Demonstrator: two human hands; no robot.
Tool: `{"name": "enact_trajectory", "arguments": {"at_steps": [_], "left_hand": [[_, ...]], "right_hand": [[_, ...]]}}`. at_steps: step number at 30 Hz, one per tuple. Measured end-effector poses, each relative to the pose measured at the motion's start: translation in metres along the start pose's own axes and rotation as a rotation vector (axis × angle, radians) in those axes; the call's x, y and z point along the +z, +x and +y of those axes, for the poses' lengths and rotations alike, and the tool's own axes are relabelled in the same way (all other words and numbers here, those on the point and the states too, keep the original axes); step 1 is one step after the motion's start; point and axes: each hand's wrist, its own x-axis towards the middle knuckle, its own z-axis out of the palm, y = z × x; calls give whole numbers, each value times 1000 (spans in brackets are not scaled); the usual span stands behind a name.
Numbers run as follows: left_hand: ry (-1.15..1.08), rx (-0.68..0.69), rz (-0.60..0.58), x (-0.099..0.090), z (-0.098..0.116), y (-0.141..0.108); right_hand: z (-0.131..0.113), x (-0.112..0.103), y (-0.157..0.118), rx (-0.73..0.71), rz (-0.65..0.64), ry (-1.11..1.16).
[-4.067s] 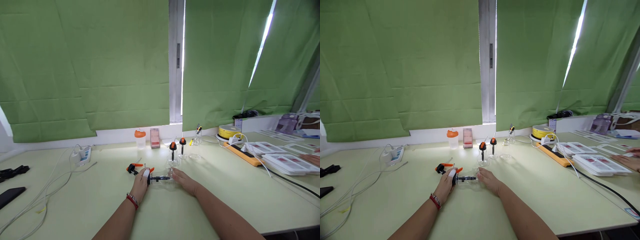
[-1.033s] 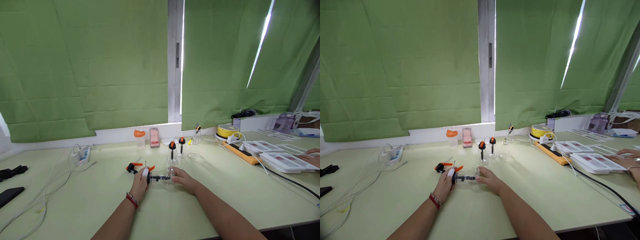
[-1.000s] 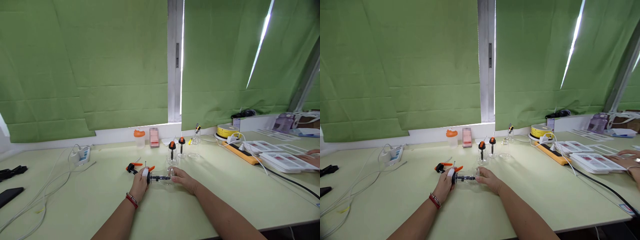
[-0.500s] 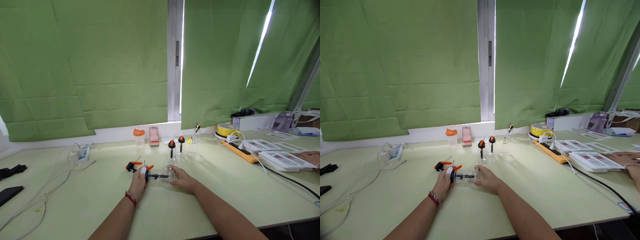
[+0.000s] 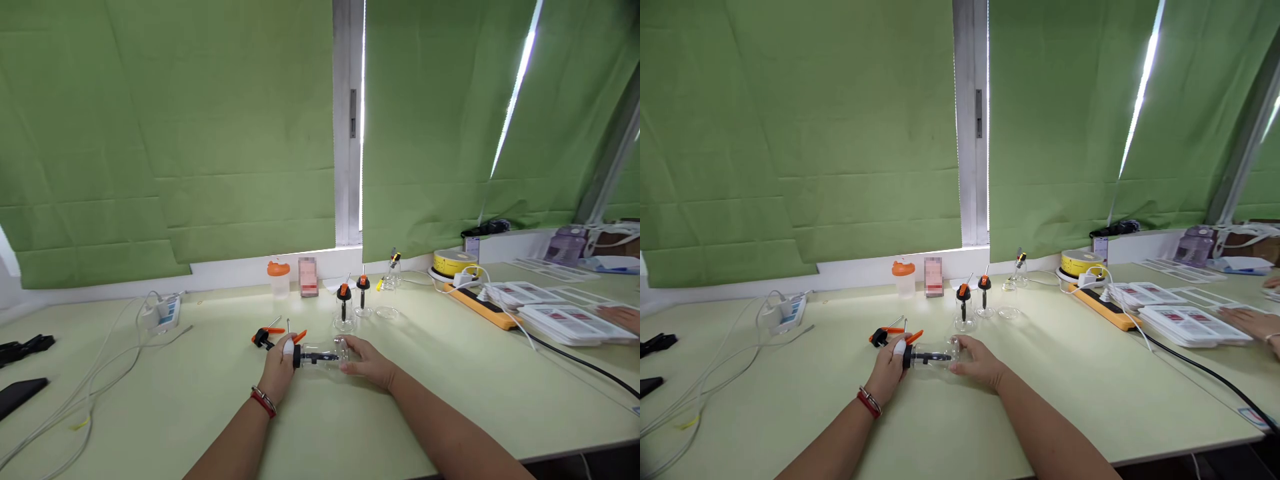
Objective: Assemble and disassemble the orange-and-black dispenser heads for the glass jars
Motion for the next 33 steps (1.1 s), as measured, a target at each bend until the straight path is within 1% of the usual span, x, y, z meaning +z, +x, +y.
{"name": "enact_trajectory", "arguments": {"at_steps": [2,5,8,11,13,15,18,20,22,24,25,27,29,31,33], "left_hand": [[23,41,17,0,1,0],[57,103,-4,2,4,-2],[57,137,-56,5,10,-7],[17,150,-100,7,15,-12],[-15,156,-114,7,16,-14],[-29,161,-101,5,14,-12],[-6,166,5,-2,5,-2],[84,182,137,-12,-3,8],[293,244,267,-26,-12,19],[506,295,313,-41,-20,28],[597,271,318,-47,-24,31],[714,172,289,-55,-30,37],[760,67,244,-59,-34,39],[769,12,190,-58,-38,40],[763,6,142,-56,-40,40]], "right_hand": [[0,5,0,-75,74,-148],[-3,13,1,-175,153,-462],[-5,17,4,-183,238,-703],[-3,17,6,-172,299,-785],[-2,16,6,-154,302,-778],[-2,15,6,-140,286,-755],[-1,13,5,-137,282,-706],[0,12,4,-162,278,-677],[2,10,5,-224,278,-653],[3,7,6,-305,317,-627],[4,5,6,-343,359,-610],[5,0,8,-389,490,-568],[7,-9,9,-374,655,-514],[12,-22,9,-267,824,-457],[20,-38,8,-73,975,-417]]}}
